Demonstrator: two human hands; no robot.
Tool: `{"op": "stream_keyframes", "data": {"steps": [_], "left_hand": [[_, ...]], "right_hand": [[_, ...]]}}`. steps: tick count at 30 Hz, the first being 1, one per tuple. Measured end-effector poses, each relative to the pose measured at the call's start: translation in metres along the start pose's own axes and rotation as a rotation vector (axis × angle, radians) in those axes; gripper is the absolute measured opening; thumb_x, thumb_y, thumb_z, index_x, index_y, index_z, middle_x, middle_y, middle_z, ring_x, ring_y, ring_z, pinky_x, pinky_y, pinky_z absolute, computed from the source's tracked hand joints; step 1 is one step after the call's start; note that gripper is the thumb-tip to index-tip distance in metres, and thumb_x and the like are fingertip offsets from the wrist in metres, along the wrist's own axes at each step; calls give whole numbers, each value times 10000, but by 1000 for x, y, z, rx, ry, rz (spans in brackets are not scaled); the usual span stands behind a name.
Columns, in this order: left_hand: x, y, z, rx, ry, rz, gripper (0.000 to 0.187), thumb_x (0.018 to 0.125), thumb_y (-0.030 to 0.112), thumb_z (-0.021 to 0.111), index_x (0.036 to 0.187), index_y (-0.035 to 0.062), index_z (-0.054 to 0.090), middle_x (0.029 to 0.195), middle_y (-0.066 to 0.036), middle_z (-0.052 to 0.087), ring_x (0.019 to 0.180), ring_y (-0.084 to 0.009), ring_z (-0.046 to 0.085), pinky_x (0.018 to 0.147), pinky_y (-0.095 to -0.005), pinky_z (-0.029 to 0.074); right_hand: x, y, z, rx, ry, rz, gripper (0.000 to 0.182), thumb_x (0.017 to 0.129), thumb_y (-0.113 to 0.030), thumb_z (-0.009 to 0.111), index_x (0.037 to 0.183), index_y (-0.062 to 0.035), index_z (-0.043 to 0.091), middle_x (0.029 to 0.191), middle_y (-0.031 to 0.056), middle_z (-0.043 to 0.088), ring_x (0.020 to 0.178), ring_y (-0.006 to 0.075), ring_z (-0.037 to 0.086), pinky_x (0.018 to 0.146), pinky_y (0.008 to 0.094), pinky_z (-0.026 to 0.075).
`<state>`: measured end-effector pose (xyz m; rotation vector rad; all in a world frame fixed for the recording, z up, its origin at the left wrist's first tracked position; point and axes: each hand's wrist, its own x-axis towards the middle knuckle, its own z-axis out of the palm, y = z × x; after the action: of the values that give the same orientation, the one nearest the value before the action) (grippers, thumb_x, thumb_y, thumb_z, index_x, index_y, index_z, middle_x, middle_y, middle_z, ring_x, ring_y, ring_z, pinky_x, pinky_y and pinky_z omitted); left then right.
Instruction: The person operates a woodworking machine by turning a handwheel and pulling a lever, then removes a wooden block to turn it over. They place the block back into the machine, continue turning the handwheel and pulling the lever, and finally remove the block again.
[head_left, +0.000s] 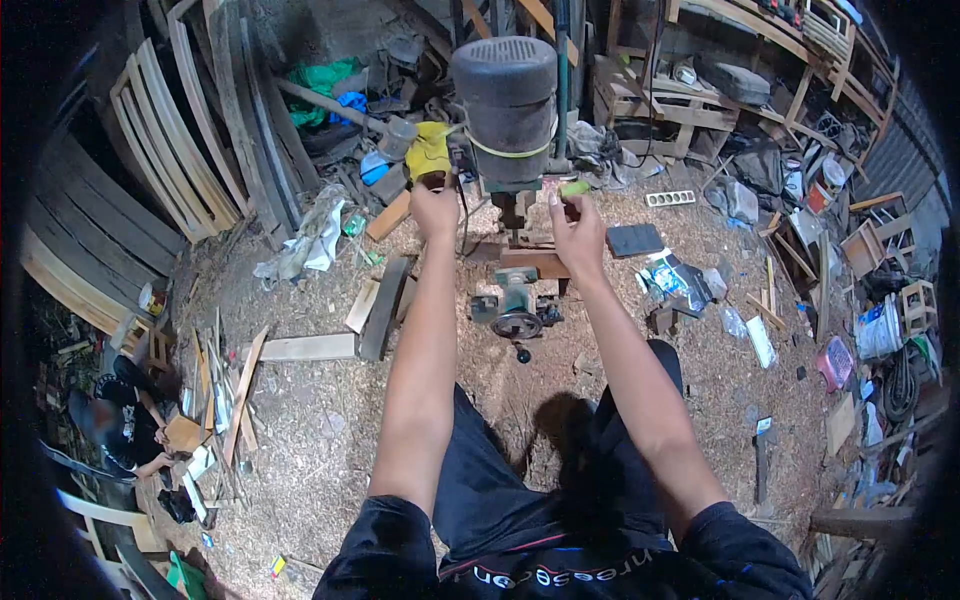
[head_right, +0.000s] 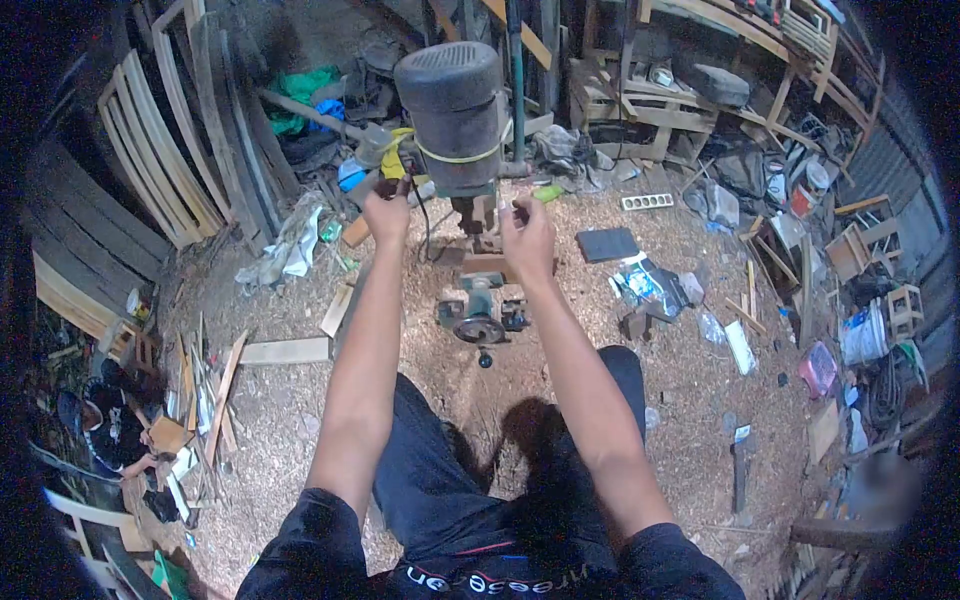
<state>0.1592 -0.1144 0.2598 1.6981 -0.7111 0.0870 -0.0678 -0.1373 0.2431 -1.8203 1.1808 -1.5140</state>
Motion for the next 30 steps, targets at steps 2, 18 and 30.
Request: {"op": "stream_keyframes", "data": {"steps": [2,18,30], "left_hand": [[-7,-1,-3,-24,2,-45,323,820,278,781,924,-12,682,859,-185,721,813,-360,695,725,-416,515],[-240,-181,-15,-243,-556,-369,388,1036,362,462,1172,32,612,1116,-184,645,1024,-256,604,888,-372,461],[-248,-268,44,-759,-421,-985,417,983,441,460,867,86,646,782,-44,645,683,-151,592,646,-305,479]], "right_hand": [[-12,21,-3,22,-63,76,316,904,-241,684,1049,34,629,924,194,691,818,292,679,750,389,527],[-196,137,19,11,-558,404,361,980,-299,594,1163,13,583,896,156,673,755,225,655,699,350,516],[-177,137,76,-100,-256,555,421,845,-317,612,765,94,657,734,314,634,764,457,667,695,511,497]]}}
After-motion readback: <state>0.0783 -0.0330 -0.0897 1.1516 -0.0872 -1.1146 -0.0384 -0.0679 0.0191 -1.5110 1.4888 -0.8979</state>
